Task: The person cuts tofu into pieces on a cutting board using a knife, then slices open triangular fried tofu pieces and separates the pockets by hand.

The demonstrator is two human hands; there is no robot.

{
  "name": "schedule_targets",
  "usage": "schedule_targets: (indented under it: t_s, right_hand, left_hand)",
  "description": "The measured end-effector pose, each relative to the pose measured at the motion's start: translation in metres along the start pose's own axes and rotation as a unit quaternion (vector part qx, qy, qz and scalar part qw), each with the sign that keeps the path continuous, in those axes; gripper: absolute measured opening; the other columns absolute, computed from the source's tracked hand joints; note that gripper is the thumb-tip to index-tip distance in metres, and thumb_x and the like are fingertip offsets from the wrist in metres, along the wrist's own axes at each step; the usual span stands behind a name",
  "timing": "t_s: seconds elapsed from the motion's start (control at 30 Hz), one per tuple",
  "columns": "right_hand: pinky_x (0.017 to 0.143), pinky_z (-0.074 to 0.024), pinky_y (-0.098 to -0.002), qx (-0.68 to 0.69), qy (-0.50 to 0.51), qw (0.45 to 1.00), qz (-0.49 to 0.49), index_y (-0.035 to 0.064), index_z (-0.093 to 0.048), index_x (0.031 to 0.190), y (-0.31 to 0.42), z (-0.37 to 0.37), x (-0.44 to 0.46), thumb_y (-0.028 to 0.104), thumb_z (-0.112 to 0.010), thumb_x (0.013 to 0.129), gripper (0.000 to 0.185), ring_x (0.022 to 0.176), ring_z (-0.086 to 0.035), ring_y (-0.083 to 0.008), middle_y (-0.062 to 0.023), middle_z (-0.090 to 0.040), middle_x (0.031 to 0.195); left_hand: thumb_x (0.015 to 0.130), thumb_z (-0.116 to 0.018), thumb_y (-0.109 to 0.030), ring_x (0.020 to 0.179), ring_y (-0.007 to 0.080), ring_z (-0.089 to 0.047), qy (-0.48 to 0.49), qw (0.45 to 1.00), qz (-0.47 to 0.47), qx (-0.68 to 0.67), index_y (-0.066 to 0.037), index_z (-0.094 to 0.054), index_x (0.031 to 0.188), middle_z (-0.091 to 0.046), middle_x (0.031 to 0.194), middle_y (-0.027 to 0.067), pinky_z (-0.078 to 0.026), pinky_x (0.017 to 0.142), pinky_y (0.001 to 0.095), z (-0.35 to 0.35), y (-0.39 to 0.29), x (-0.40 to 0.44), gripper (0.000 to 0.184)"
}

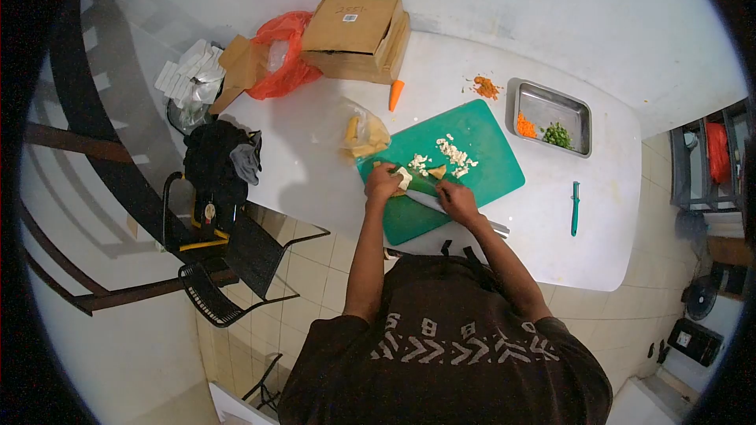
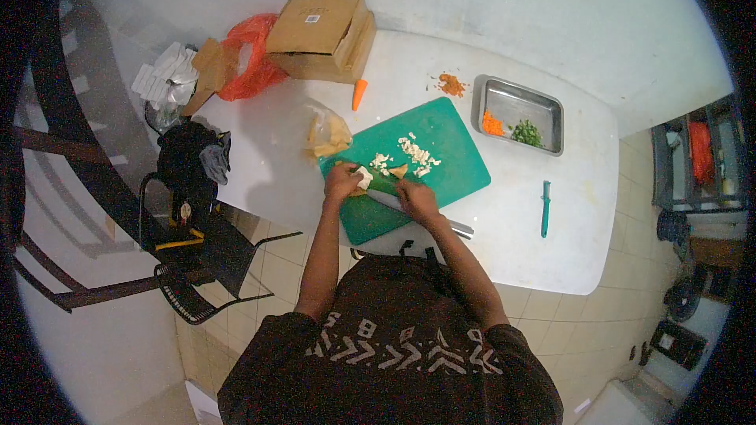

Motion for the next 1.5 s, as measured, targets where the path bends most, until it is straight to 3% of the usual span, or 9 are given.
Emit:
schedule_targets:
  t_s: [0.1,0.2,0.27,0.4,0.67,0.97,1.07,1.2,1.5]
  right_hand:
    - [0.065,-0.0504,-0.0521,-0.003,0.010,1.000,0.016,0.0094,-0.061,0.100,0.000,-0.008,0.003,0.018,-0.059,0.092,0.012,0.075,-0.065,-0.0414,-0.0193,-0.067,0.083]
    - [0.065,-0.0509,-0.0507,-0.006,0.007,1.000,0.021,0.0090,-0.061,0.099,0.003,-0.009,0.005,0.016,-0.061,0.091,0.011,0.074,-0.065,-0.0406,-0.0185,-0.067,0.083]
    - [0.064,-0.0509,-0.0505,-0.017,0.012,1.000,0.014,0.0090,-0.061,0.099,0.005,-0.009,0.007,0.016,-0.060,0.091,0.010,0.074,-0.065,-0.0404,-0.0183,-0.067,0.082]
    - [0.062,-0.0508,-0.0504,-0.030,0.003,0.999,0.011,0.0088,-0.060,0.096,0.004,-0.008,0.005,0.018,-0.059,0.092,0.010,0.072,-0.065,-0.0399,-0.0177,-0.066,0.081]
    - [0.060,-0.0501,-0.0515,-0.061,0.020,0.997,0.047,0.0086,-0.059,0.094,0.006,0.001,0.006,0.017,-0.058,0.092,0.009,0.071,-0.065,-0.0397,-0.0166,-0.066,0.080]
    - [0.059,-0.0492,-0.0523,-0.072,0.001,0.995,0.070,0.0095,-0.058,0.092,0.006,-0.003,0.004,0.018,-0.058,0.093,0.009,0.067,-0.063,-0.0397,-0.0154,-0.065,0.079]
    - [0.059,-0.0491,-0.0531,-0.081,0.006,0.996,0.033,0.0090,-0.058,0.093,0.001,-0.003,0.005,0.018,-0.058,0.093,0.009,0.067,-0.063,-0.0403,-0.0161,-0.065,0.079]
    - [0.061,-0.0503,-0.0530,-0.061,-0.019,0.998,-0.004,0.0090,-0.056,0.099,0.006,0.007,0.003,0.021,-0.053,0.096,0.013,0.071,-0.065,-0.0405,-0.0181,-0.067,0.082]
    - [0.063,-0.0472,-0.0538,0.073,-0.082,0.993,-0.041,0.0042,-0.053,0.100,0.019,0.012,-0.003,0.015,-0.055,0.094,0.013,0.074,-0.062,-0.0469,-0.0254,-0.064,0.077]
  left_hand:
    - [0.077,-0.068,-0.034,0.100,0.0287,-0.069,0.071,0.997,0.031,0.021,-0.015,-0.074,0.109,-0.074,0.099,0.0101,-0.055,0.085,0.0421,0.002,-0.007,-0.004,0.037]
    - [0.079,-0.067,-0.032,0.085,0.0264,-0.073,0.048,0.999,0.016,0.018,-0.010,-0.075,0.106,-0.074,0.096,0.0129,-0.056,0.081,0.0398,-0.001,-0.008,-0.002,0.035]
    - [0.081,-0.068,-0.026,0.065,0.0216,-0.072,0.060,0.989,0.038,-0.127,-0.003,-0.074,0.104,-0.074,0.086,0.0146,-0.057,0.066,0.0352,-0.007,-0.007,-0.002,0.033]
    - [0.083,-0.071,-0.019,0.054,0.0158,-0.065,0.053,0.962,0.073,-0.256,0.004,-0.071,0.103,-0.071,0.078,0.0125,-0.051,0.049,0.0284,-0.013,-0.006,-0.002,0.031]
    - [0.088,-0.071,-0.021,0.057,0.0145,-0.063,0.149,0.911,0.146,-0.356,0.002,-0.067,0.110,-0.067,0.074,0.0073,-0.044,0.044,0.0265,-0.028,0.010,-0.004,0.032]
    - [0.089,-0.070,-0.026,0.060,0.0127,-0.064,0.138,0.902,0.176,-0.370,-0.002,-0.065,0.114,-0.067,0.083,0.0047,-0.046,0.046,0.0260,-0.022,-0.001,-0.018,0.035]
    - [0.092,-0.066,-0.024,0.060,0.0103,-0.066,0.148,0.900,0.175,-0.371,-0.010,-0.068,0.108,-0.070,0.081,0.0043,-0.046,0.044,0.0235,-0.029,0.006,-0.015,0.022]
    - [0.094,-0.063,-0.024,0.064,0.0113,-0.069,0.139,0.880,0.172,-0.420,-0.008,-0.066,0.114,-0.070,0.084,0.0043,-0.048,0.046,0.0241,-0.031,0.004,-0.018,0.025]
    - [0.100,-0.055,-0.027,0.089,0.0165,-0.072,0.107,0.854,0.175,-0.479,-0.007,-0.055,0.130,-0.066,0.114,0.0091,-0.051,0.047,0.0251,-0.020,-0.029,-0.040,0.036]
Point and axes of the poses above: each hand's wrist, its own x-axis towards the middle knuckle, its own z-axis out of the back of the hand, y = z × x, the point moved 6 cm from there along x, towards the middle knuckle
